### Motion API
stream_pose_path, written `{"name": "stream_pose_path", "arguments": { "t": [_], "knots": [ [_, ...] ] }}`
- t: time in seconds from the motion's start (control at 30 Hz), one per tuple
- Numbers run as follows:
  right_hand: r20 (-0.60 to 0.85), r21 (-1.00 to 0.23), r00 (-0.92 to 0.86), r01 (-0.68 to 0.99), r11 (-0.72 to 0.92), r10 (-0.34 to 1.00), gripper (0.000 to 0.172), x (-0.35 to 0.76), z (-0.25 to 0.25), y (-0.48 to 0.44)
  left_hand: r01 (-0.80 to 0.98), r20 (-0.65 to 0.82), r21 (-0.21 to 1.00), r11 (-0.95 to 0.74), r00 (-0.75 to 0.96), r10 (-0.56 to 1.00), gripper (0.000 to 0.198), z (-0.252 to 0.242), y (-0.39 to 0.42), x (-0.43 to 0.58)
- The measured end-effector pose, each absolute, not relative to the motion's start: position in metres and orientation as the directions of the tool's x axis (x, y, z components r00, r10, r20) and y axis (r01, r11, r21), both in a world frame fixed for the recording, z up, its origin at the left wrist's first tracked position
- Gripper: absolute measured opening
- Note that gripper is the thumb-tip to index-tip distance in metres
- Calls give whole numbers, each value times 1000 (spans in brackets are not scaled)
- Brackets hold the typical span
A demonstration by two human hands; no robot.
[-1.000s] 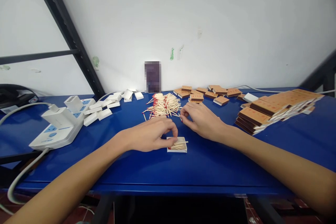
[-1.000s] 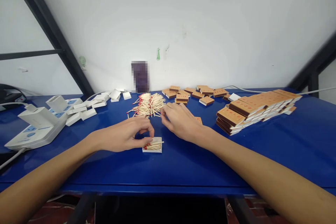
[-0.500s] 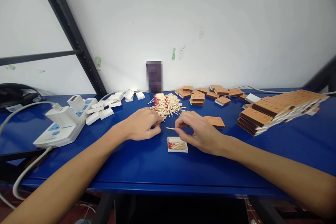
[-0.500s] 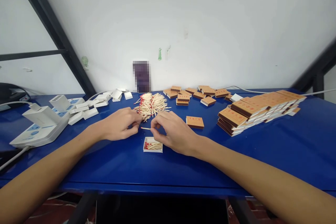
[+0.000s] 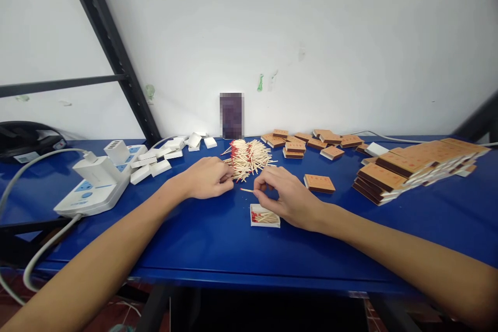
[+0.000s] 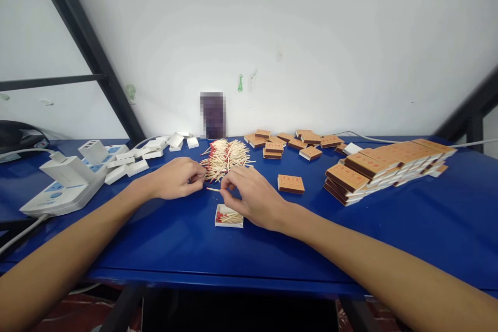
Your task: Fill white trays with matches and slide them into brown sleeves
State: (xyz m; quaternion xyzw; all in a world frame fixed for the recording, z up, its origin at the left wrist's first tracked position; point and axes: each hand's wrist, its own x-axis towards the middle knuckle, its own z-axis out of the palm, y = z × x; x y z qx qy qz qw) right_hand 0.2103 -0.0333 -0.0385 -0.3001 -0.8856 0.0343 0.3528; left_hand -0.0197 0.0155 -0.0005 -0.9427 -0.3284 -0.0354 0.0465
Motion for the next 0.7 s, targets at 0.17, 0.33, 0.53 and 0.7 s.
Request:
{"name": "stream_pose_path", "arguments": {
  "t": [0.17,0.33,0.53,0.7],
  "knots": [
    [654,-219,-553,514,829,516,8,201,-41,-36,639,129,-60,-767,767,629,22,-1,18,-19],
    [649,-336,-507,477,812,567,10,197,-38,-40,640,136,-64,-765,765,629,22,-2,19,-20],
    [535,-482,-372,602,636,758,9,217,-23,-27,586,212,22,-810,789,577,18,-1,12,-17],
    [403,-331,-360,800,500,842,7,236,-26,-11,417,269,150,-897,855,443,19,0,-14,2]
  ]
}}
